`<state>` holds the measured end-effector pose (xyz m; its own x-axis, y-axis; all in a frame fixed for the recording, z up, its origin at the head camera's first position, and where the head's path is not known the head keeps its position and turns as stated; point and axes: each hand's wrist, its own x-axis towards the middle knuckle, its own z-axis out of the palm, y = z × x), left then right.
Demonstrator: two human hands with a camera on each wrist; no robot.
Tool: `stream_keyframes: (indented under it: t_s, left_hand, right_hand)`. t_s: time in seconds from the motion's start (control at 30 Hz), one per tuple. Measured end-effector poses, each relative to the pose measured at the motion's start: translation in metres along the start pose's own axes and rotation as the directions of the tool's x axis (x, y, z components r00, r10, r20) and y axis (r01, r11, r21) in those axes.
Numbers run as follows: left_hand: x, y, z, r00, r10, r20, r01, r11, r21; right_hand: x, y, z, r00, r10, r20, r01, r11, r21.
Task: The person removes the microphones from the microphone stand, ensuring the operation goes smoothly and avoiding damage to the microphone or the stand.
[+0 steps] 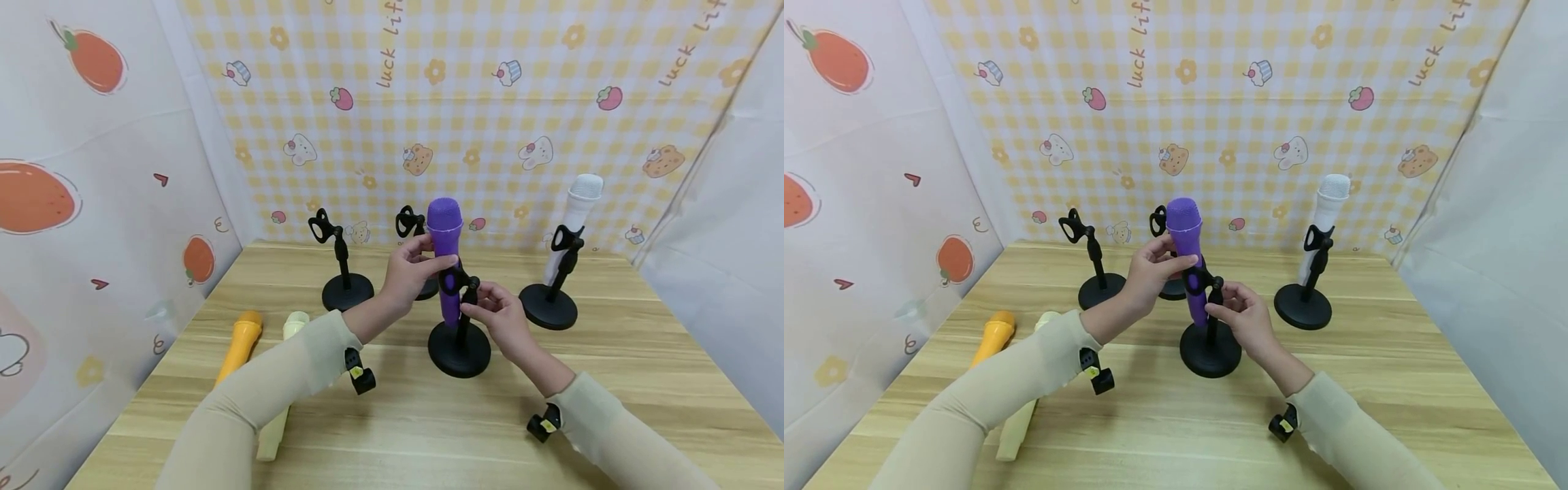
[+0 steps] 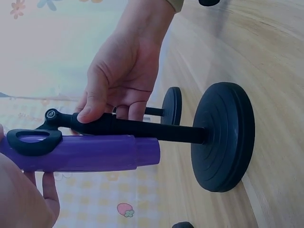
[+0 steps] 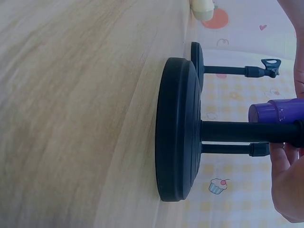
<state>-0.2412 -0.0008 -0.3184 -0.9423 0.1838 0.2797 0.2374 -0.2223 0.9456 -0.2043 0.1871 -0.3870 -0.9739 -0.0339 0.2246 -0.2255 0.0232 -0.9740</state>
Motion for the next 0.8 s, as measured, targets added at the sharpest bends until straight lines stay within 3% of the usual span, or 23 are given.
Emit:
stream_keyframes:
  t_s: [0.8]
  left_hand:
    - [0.0066,0.0029,-0.0062,0.998,-0.01,0.068,0.011,1.0,-0.012]
  right_hand:
    - [0.0004,0.0006,0.0002,1.0,-0.004,0.012,0.004,1.0,0.007]
